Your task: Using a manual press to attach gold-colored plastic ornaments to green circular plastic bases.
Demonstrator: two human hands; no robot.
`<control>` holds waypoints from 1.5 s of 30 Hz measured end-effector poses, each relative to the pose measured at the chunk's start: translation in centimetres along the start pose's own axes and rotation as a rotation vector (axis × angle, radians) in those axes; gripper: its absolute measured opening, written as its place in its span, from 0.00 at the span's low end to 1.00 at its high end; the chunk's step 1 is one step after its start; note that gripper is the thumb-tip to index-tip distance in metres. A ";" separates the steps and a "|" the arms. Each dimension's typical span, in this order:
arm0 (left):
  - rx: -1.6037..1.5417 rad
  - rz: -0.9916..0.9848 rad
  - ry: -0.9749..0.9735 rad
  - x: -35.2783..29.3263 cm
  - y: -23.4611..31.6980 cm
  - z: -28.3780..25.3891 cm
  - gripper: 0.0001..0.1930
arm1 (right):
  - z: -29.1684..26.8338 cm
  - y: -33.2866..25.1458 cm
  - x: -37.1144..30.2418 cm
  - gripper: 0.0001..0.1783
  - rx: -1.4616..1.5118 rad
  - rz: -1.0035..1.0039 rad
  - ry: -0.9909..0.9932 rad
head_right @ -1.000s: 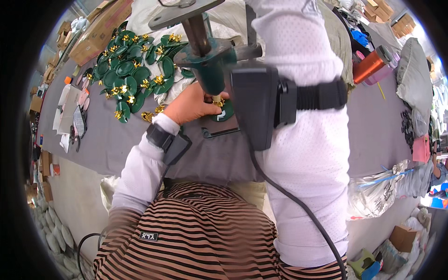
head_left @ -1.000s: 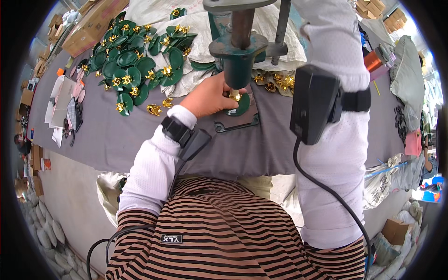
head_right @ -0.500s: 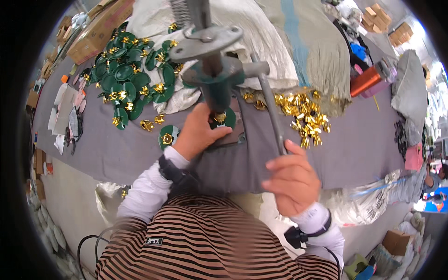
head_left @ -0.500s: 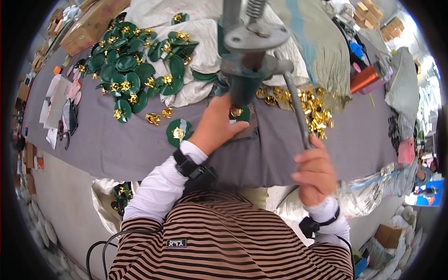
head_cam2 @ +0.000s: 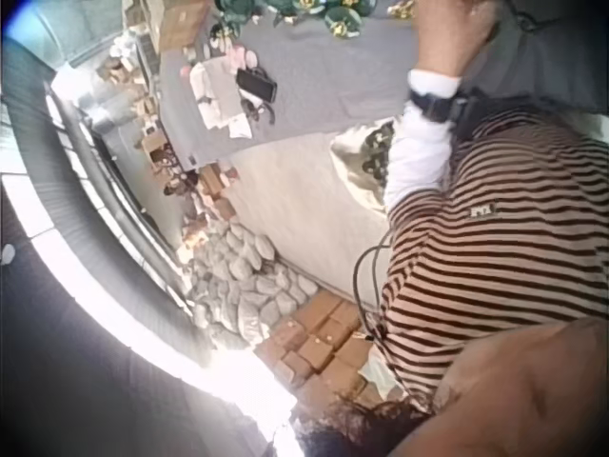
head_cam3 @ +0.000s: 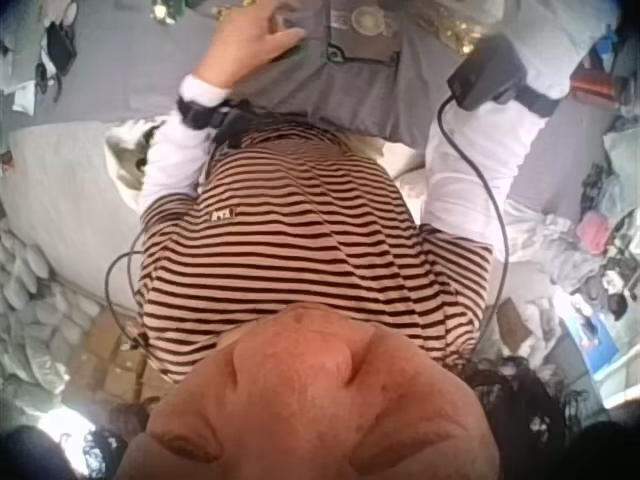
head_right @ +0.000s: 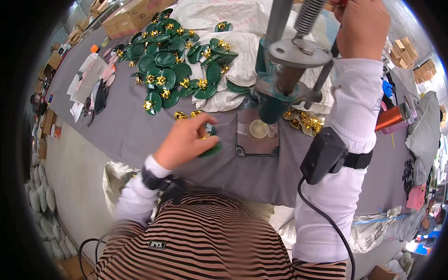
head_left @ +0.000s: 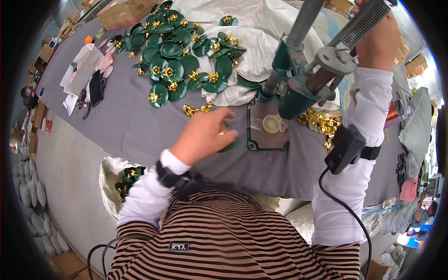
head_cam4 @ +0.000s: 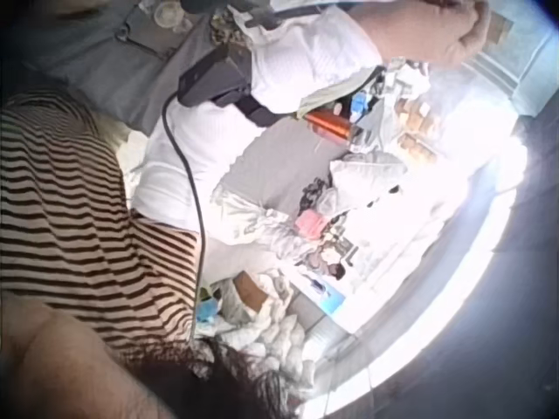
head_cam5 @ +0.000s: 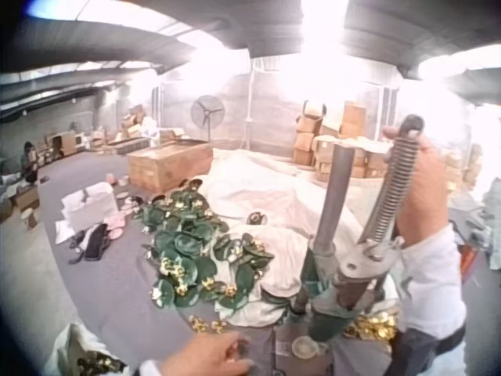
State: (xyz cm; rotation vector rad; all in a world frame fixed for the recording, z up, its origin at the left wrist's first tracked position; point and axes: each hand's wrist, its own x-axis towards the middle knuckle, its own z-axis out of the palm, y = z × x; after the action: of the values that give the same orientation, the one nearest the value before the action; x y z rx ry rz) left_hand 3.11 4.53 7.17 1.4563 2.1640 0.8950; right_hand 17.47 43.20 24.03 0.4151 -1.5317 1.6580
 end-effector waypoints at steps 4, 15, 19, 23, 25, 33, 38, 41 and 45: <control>0.401 0.017 -0.051 -1.2 -3.2 -0.2 0.14 | 11.9 1.5 0.4 0.14 -0.705 -0.329 0.461; 0.404 -0.358 -0.353 -16.0 -9.2 -13.1 0.14 | 8.4 0.9 0.7 0.22 -0.723 -0.104 0.448; 0.426 -0.339 -0.056 -15.1 -11.4 -14.4 0.18 | 8.2 0.5 0.9 0.20 -0.666 -0.061 0.488; 0.265 -0.116 0.503 -5.4 -12.9 -10.2 0.16 | 8.0 0.7 1.1 0.19 -0.538 -0.063 0.475; 0.251 -0.141 0.550 -3.7 -17.5 -8.8 0.15 | 9.1 0.5 1.1 0.20 -0.523 -0.050 0.413; -0.068 0.076 0.339 -0.7 -5.0 -1.5 0.22 | 10.6 1.2 -0.2 0.12 -0.829 -0.289 0.358; -0.219 0.183 0.162 4.0 -0.5 6.0 0.26 | 12.7 1.6 0.2 0.09 -0.442 -0.120 0.444; -0.178 0.279 0.146 6.4 2.0 7.3 0.26 | 11.1 0.5 0.5 0.10 -0.445 -0.074 0.425; -0.070 0.195 -0.031 7.5 4.0 8.1 0.26 | 10.5 -0.3 0.0 0.12 -0.569 -0.102 0.428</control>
State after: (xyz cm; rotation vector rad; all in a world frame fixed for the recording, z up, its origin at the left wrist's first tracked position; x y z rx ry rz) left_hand 7.95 14.90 4.33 1.6558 1.9731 0.9959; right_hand 14.69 33.36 26.39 -0.1572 -1.5329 1.0732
